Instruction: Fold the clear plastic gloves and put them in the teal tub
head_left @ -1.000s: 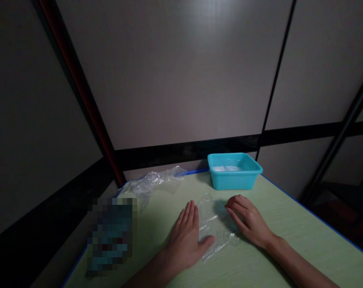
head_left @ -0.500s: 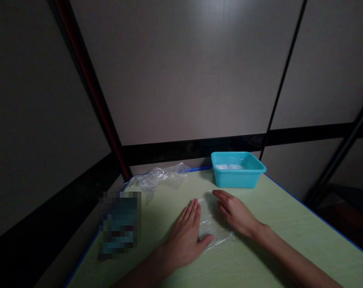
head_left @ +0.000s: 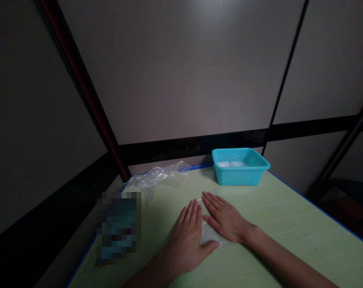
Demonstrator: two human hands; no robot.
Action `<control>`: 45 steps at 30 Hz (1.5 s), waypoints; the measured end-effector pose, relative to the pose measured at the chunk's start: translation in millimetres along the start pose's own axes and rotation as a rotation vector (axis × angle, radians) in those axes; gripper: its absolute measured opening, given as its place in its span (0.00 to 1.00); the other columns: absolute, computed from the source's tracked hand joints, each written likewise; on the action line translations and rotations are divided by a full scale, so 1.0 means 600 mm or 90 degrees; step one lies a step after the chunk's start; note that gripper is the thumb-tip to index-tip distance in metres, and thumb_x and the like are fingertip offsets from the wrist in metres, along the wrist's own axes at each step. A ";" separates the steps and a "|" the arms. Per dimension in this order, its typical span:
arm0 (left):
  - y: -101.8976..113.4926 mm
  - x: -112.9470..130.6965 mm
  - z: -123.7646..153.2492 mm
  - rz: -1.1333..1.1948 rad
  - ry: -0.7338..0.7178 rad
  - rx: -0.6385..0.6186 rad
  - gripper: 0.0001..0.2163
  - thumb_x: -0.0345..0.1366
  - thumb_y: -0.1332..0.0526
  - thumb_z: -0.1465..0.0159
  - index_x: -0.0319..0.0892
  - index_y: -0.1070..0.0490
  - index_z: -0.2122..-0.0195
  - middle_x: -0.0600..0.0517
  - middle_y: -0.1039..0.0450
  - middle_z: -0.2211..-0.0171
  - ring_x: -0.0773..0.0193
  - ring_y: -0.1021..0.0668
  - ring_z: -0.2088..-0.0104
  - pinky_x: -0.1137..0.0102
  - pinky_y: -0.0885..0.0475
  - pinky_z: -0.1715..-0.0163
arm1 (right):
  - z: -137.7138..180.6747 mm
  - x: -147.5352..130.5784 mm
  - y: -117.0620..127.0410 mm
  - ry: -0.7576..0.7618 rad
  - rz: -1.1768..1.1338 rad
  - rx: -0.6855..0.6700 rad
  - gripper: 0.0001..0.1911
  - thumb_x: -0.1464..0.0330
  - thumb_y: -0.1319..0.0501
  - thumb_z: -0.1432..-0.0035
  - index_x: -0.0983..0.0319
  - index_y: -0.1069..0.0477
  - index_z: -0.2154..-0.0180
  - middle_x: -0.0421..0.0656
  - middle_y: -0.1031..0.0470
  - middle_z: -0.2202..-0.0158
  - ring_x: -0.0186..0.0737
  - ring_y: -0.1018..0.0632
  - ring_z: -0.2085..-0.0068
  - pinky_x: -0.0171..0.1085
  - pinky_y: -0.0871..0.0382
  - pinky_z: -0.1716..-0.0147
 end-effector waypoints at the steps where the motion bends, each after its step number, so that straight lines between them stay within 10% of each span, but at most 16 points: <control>1: 0.001 0.001 0.000 0.001 0.003 -0.004 0.39 0.58 0.52 0.46 0.29 0.54 0.43 0.37 0.61 0.41 0.49 0.55 0.41 0.56 0.53 0.45 | 0.002 0.005 0.001 -0.005 0.009 0.000 0.29 0.59 0.58 0.40 0.69 0.54 0.42 0.51 0.56 0.40 0.43 0.52 0.41 0.44 0.54 0.44; 45: -0.002 -0.006 0.001 0.023 0.043 0.013 0.44 0.58 0.47 0.50 0.29 0.57 0.42 0.39 0.65 0.40 0.51 0.59 0.41 0.59 0.54 0.44 | 0.033 0.088 0.037 -0.091 -0.008 0.028 0.28 0.58 0.61 0.39 0.69 0.49 0.44 0.50 0.45 0.43 0.42 0.43 0.43 0.42 0.48 0.46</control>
Point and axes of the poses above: each hand's wrist, its own z-axis away from the middle knuckle, its own y-axis out of the back of the hand, x = y × z, the point moved 2 cm from there along -z, towards the middle knuckle
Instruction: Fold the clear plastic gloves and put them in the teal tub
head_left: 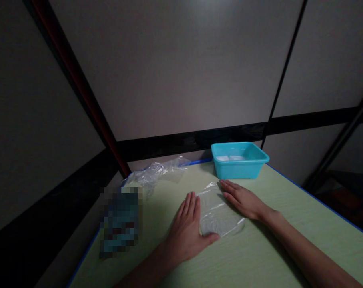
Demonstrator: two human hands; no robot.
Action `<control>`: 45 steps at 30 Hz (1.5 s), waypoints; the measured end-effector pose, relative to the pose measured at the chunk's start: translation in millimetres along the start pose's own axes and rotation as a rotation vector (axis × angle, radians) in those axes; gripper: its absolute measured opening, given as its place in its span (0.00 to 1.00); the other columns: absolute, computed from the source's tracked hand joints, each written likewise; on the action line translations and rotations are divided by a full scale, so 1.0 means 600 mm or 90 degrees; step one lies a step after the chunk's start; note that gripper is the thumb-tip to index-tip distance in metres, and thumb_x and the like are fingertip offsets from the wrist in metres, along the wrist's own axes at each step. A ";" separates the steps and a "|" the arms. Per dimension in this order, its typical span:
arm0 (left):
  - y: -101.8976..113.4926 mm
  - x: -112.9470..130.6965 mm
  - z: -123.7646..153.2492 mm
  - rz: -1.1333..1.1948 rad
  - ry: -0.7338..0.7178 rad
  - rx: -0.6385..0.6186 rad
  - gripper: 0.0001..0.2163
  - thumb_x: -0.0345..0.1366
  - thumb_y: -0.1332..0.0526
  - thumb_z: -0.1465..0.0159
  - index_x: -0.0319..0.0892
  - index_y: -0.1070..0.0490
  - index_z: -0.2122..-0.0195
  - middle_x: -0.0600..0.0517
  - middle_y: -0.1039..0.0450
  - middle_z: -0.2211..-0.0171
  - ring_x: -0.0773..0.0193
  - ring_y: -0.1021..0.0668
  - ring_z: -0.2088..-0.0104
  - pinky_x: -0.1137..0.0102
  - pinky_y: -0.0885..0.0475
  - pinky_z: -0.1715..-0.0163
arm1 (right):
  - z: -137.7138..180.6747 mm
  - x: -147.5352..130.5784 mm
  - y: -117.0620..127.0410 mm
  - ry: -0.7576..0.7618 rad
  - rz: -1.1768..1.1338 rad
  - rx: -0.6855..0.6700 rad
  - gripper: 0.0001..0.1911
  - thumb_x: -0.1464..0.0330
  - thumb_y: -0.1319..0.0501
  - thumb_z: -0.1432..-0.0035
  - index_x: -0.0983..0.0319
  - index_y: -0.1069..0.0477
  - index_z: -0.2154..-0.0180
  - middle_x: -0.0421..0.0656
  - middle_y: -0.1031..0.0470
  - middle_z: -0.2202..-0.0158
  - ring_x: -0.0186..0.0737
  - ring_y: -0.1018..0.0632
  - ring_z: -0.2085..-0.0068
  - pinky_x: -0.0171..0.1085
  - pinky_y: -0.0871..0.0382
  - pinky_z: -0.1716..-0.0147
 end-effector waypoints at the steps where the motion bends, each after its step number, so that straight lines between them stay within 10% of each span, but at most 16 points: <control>1: 0.003 0.000 -0.001 0.005 -0.005 0.005 0.43 0.57 0.46 0.49 0.30 0.57 0.42 0.39 0.65 0.40 0.52 0.58 0.41 0.59 0.53 0.44 | 0.000 -0.001 0.003 -0.002 -0.001 0.012 0.27 0.59 0.61 0.39 0.69 0.47 0.44 0.50 0.43 0.44 0.43 0.41 0.44 0.42 0.46 0.47; 10: 0.033 -0.011 -0.009 0.036 -0.227 -0.059 0.33 0.48 0.44 0.45 0.42 0.56 0.41 0.49 0.62 0.39 0.61 0.55 0.41 0.64 0.55 0.44 | 0.000 -0.007 0.028 -0.003 0.000 0.095 0.22 0.63 0.59 0.39 0.66 0.40 0.49 0.49 0.34 0.51 0.44 0.33 0.51 0.42 0.39 0.53; 25: 0.010 0.009 0.004 -0.005 -0.040 0.045 0.32 0.51 0.51 0.42 0.36 0.54 0.42 0.44 0.59 0.40 0.52 0.54 0.41 0.58 0.51 0.45 | -0.001 -0.019 0.035 0.015 0.014 0.104 0.19 0.64 0.58 0.39 0.64 0.38 0.52 0.48 0.33 0.55 0.43 0.32 0.55 0.41 0.39 0.57; 32: 0.053 -0.049 -0.027 0.208 -0.050 0.162 0.12 0.32 0.51 0.41 0.42 0.32 0.59 0.51 0.28 0.59 0.64 0.28 0.58 0.69 0.35 0.55 | 0.018 -0.121 0.052 0.277 0.053 -0.003 0.12 0.64 0.51 0.42 0.62 0.33 0.70 0.44 0.33 0.70 0.38 0.32 0.67 0.36 0.41 0.67; 45: 0.041 -0.072 -0.017 0.138 -0.173 0.155 0.16 0.27 0.50 0.45 0.41 0.34 0.56 0.50 0.30 0.57 0.64 0.29 0.56 0.68 0.35 0.54 | 0.030 -0.152 0.041 0.345 0.073 -0.109 0.06 0.70 0.47 0.50 0.62 0.32 0.72 0.42 0.31 0.71 0.37 0.31 0.68 0.36 0.42 0.66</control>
Point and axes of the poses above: each hand's wrist, its own z-axis away from the middle knuckle, its own y-axis out of the back of the hand, x = y × z, the point moved 2 cm from there along -z, towards the middle knuckle
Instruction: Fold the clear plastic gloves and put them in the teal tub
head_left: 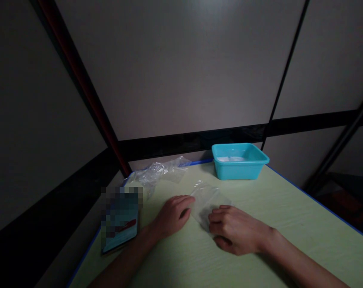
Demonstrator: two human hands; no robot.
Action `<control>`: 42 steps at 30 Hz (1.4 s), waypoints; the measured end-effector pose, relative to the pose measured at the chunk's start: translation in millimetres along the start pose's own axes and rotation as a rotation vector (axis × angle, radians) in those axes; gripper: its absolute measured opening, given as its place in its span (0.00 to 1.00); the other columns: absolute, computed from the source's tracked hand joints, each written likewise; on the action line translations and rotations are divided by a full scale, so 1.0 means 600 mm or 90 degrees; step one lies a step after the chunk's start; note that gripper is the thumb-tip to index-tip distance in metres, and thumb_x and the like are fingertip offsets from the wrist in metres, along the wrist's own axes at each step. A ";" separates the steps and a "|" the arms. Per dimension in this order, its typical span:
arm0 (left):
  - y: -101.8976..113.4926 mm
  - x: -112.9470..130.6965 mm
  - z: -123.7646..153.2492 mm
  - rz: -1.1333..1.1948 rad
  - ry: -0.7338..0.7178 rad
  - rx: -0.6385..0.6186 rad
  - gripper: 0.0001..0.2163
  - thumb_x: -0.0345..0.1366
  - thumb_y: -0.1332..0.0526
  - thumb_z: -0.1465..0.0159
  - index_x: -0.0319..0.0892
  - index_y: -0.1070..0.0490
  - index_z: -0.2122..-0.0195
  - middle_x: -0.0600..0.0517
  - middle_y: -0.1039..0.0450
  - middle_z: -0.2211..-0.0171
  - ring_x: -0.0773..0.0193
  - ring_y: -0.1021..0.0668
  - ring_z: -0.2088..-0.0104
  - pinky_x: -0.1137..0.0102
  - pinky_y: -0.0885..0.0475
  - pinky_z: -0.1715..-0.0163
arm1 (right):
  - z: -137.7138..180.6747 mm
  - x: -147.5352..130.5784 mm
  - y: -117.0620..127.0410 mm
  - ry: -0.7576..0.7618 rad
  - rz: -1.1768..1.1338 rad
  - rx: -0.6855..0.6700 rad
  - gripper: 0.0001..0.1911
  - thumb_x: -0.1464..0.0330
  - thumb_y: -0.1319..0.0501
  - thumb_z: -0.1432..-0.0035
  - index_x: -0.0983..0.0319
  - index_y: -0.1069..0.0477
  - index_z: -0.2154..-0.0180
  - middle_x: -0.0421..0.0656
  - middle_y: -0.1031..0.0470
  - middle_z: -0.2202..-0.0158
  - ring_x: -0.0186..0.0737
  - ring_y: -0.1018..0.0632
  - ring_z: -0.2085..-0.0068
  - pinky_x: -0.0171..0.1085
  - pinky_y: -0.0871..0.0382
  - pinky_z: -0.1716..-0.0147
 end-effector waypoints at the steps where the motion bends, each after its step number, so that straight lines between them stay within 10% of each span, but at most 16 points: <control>1: 0.000 0.001 0.000 0.003 -0.001 0.006 0.16 0.27 0.50 0.45 0.41 0.34 0.56 0.50 0.30 0.57 0.63 0.29 0.56 0.68 0.36 0.54 | 0.002 0.004 0.002 -0.006 -0.007 -0.004 0.05 0.70 0.47 0.51 0.62 0.32 0.73 0.41 0.31 0.72 0.37 0.31 0.69 0.35 0.42 0.66; 10: -0.001 0.006 0.009 0.124 -0.051 0.056 0.13 0.26 0.48 0.47 0.39 0.33 0.60 0.49 0.29 0.67 0.64 0.27 0.64 0.69 0.33 0.61 | 0.033 0.060 0.011 -0.124 0.000 -0.042 0.05 0.74 0.46 0.56 0.63 0.32 0.77 0.42 0.30 0.74 0.36 0.31 0.73 0.34 0.42 0.72; 42: -0.002 -0.001 0.008 0.078 -0.105 -0.023 0.14 0.31 0.40 0.51 0.39 0.32 0.62 0.48 0.31 0.66 0.61 0.30 0.64 0.67 0.34 0.62 | 0.024 0.028 0.022 -0.128 0.057 -0.024 0.07 0.75 0.48 0.52 0.62 0.36 0.69 0.42 0.29 0.74 0.37 0.30 0.71 0.35 0.46 0.70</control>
Point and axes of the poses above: each hand's wrist, its own z-axis away from the middle knuckle, its own y-axis out of the back of the hand, x = y × z, the point moved 2 cm from there along -z, towards the middle knuckle
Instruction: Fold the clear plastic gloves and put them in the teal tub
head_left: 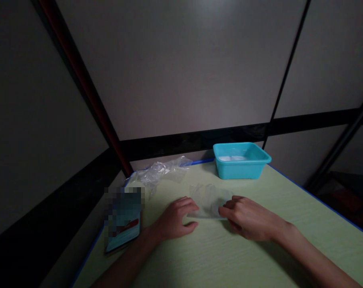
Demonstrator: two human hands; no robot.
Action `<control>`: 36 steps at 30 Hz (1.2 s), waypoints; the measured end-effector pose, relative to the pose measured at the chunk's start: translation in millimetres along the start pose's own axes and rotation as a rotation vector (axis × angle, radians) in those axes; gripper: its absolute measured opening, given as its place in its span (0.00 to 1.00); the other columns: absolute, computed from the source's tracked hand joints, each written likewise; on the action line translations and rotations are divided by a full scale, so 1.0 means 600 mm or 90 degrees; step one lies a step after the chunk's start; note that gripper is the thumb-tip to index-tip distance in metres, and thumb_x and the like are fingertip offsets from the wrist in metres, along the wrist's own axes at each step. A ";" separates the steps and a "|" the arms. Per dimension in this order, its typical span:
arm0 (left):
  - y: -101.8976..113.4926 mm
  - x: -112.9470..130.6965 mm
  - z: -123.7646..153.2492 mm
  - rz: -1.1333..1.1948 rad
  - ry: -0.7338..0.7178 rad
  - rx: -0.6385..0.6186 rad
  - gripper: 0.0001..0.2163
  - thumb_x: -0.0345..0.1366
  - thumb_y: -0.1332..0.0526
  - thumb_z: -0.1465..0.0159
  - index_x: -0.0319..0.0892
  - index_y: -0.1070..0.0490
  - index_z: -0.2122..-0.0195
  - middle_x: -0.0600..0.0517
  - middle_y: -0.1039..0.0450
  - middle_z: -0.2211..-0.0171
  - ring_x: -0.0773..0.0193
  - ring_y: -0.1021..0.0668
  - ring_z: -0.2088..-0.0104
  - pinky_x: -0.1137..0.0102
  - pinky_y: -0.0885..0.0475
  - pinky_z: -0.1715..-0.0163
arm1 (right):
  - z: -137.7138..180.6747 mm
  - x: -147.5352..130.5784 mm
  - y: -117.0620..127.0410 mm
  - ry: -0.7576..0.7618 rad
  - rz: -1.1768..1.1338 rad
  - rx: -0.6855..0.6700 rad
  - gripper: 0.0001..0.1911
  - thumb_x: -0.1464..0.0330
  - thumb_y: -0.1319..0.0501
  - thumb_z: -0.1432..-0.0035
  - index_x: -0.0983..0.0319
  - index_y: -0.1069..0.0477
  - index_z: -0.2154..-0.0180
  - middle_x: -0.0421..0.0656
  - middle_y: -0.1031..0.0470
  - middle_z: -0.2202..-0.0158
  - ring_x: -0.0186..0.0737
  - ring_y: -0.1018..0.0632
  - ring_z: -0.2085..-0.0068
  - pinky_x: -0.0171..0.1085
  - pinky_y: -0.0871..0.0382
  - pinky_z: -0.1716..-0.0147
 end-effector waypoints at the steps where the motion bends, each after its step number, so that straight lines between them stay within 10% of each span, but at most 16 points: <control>1: 0.000 0.000 0.000 -0.002 0.000 -0.003 0.14 0.31 0.40 0.51 0.39 0.32 0.62 0.48 0.31 0.66 0.61 0.30 0.64 0.67 0.34 0.62 | 0.000 0.002 0.000 -0.002 -0.001 0.004 0.07 0.76 0.48 0.53 0.62 0.36 0.68 0.42 0.29 0.73 0.38 0.30 0.70 0.35 0.46 0.70; 13: 0.000 -0.003 -0.006 -0.020 0.010 0.046 0.06 0.27 0.46 0.45 0.40 0.30 0.72 0.50 0.32 0.72 0.66 0.30 0.69 0.73 0.35 0.68 | 0.006 0.026 0.009 -0.028 -0.072 0.058 0.06 0.77 0.50 0.49 0.62 0.38 0.69 0.42 0.32 0.72 0.37 0.32 0.69 0.34 0.43 0.70; 21: 0.024 0.004 -0.025 0.229 0.142 0.148 0.04 0.29 0.46 0.44 0.39 0.36 0.76 0.51 0.30 0.71 0.65 0.27 0.67 0.71 0.34 0.66 | 0.008 0.048 0.016 -0.030 -0.334 0.220 0.10 0.78 0.50 0.50 0.64 0.33 0.69 0.43 0.31 0.70 0.37 0.31 0.66 0.36 0.39 0.66; 28: 0.058 0.036 -0.039 0.557 0.320 0.125 0.09 0.39 0.42 0.47 0.40 0.40 0.74 0.56 0.33 0.79 0.70 0.29 0.85 0.76 0.35 0.85 | 0.011 0.055 0.025 -0.089 -0.724 0.323 0.04 0.71 0.44 0.51 0.64 0.32 0.74 0.41 0.33 0.74 0.32 0.31 0.75 0.32 0.37 0.77; 36: 0.032 0.019 -0.039 0.591 0.495 0.094 0.09 0.38 0.42 0.52 0.40 0.41 0.76 0.56 0.32 0.79 0.71 0.29 0.84 0.79 0.38 0.86 | -0.002 0.068 -0.019 -0.276 -0.903 0.177 0.10 0.64 0.42 0.53 0.67 0.31 0.73 0.40 0.31 0.79 0.29 0.30 0.79 0.31 0.34 0.80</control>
Point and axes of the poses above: each hand's wrist, its own z-axis away from the middle knuckle, its own y-axis out of the back of the hand, x = y × z, the point moved 2 cm from there along -z, towards the middle knuckle
